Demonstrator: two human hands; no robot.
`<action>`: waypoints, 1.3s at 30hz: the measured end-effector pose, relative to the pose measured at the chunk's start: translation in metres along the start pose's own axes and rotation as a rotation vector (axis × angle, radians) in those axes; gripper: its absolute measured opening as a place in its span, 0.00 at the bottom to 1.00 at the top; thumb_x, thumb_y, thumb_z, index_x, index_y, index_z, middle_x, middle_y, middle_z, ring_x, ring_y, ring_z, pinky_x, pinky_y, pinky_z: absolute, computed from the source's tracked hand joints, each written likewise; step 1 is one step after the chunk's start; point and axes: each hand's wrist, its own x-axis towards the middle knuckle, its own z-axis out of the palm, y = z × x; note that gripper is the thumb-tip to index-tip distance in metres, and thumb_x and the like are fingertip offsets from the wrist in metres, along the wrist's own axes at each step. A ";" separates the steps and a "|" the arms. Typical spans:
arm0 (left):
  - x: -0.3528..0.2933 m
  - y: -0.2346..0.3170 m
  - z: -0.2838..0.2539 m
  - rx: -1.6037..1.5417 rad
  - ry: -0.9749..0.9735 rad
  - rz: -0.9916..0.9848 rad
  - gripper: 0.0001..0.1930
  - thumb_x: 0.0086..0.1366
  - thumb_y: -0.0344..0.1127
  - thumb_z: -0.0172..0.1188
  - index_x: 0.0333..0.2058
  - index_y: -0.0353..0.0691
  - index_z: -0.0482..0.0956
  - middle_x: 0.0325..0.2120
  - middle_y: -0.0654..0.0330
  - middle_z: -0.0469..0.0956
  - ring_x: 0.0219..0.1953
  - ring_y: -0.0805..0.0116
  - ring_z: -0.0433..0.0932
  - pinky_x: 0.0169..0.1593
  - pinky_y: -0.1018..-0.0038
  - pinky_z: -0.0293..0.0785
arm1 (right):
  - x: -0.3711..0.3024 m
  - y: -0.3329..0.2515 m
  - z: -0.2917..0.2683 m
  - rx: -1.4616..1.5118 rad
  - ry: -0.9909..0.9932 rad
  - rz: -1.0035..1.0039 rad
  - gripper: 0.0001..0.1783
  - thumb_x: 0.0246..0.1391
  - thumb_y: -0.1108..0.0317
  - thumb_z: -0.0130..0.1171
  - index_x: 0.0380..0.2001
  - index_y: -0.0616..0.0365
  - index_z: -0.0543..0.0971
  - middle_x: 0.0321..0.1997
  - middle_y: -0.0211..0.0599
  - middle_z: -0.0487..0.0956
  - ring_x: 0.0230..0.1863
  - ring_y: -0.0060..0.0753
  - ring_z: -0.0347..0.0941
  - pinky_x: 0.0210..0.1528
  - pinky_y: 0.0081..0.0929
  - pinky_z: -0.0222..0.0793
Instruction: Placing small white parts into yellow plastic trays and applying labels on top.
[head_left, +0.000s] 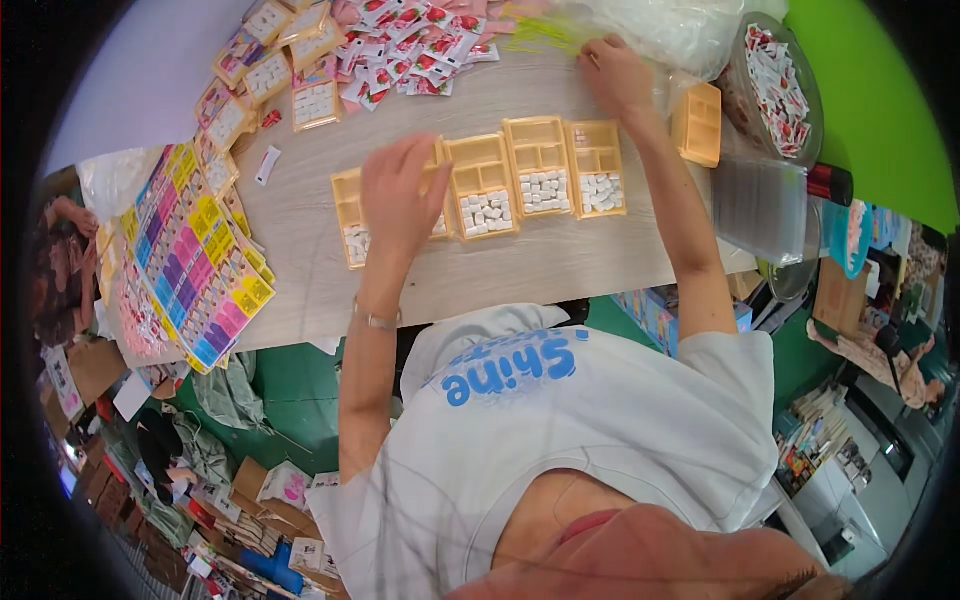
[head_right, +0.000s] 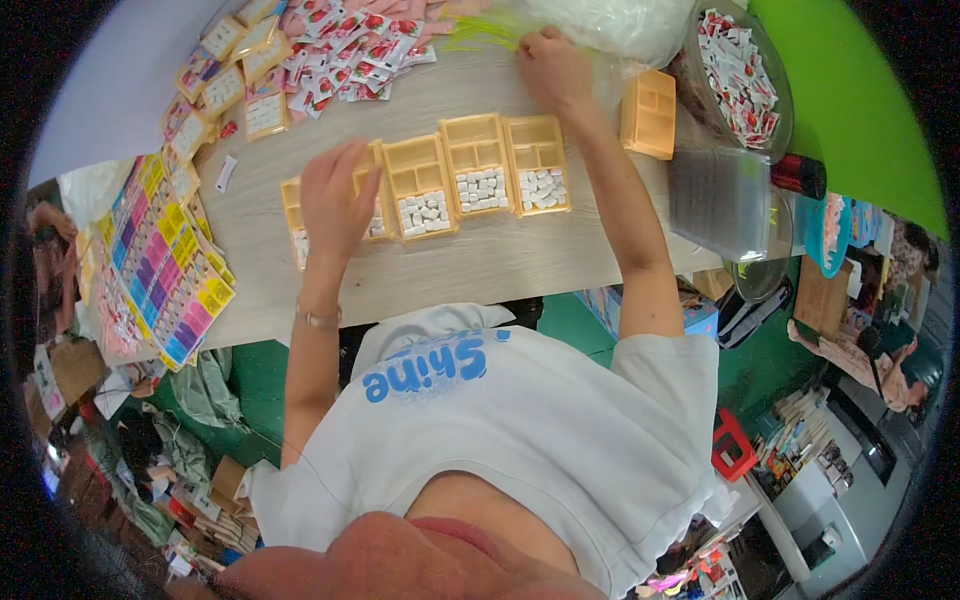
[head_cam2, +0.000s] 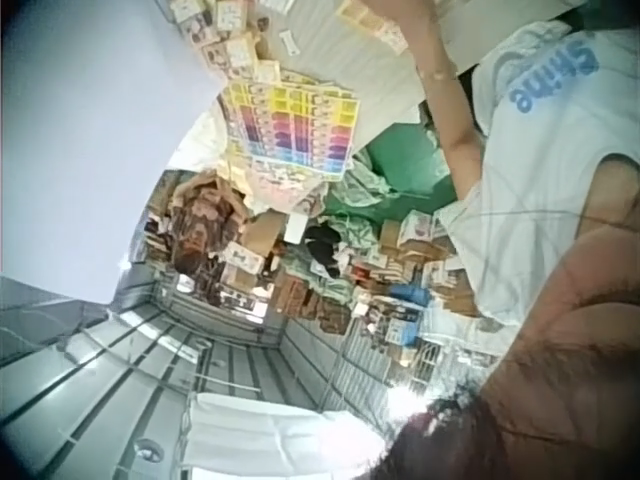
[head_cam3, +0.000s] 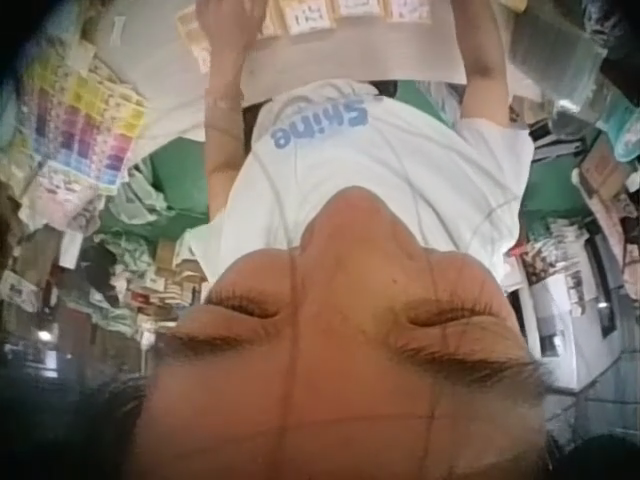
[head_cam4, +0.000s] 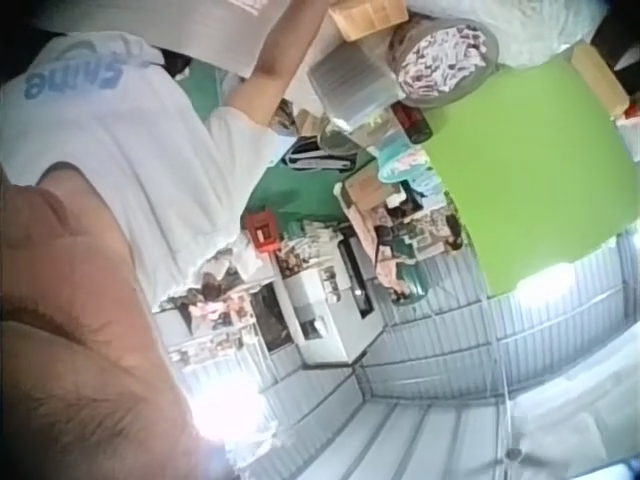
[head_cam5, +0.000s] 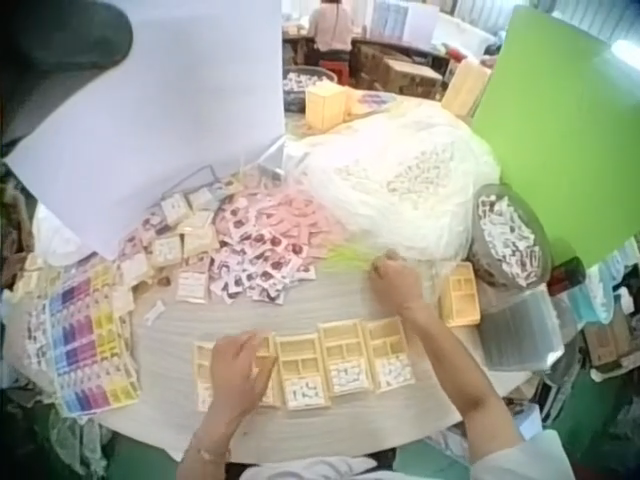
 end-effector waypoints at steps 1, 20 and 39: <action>0.022 0.008 0.008 -0.021 0.000 0.057 0.14 0.60 0.40 0.68 0.44 0.45 0.84 0.45 0.60 0.82 0.48 0.56 0.79 0.53 0.58 0.72 | -0.004 0.001 -0.007 0.091 0.046 0.024 0.09 0.61 0.62 0.61 0.38 0.55 0.82 0.39 0.37 0.81 0.36 0.46 0.80 0.39 0.41 0.76; 0.171 0.009 0.127 0.410 -0.227 0.092 0.10 0.63 0.42 0.62 0.39 0.47 0.84 0.41 0.63 0.83 0.49 0.60 0.80 0.51 0.52 0.71 | -0.041 -0.003 -0.044 0.031 -0.004 0.046 0.09 0.55 0.59 0.65 0.33 0.50 0.87 0.36 0.34 0.82 0.40 0.44 0.80 0.44 0.41 0.76; 0.034 0.008 0.021 0.178 -0.244 0.141 0.05 0.63 0.36 0.63 0.36 0.45 0.79 0.34 0.63 0.81 0.43 0.62 0.78 0.52 0.61 0.67 | -0.028 0.011 -0.024 -0.012 0.176 0.029 0.06 0.59 0.65 0.62 0.37 0.51 0.84 0.39 0.38 0.83 0.42 0.49 0.79 0.46 0.42 0.74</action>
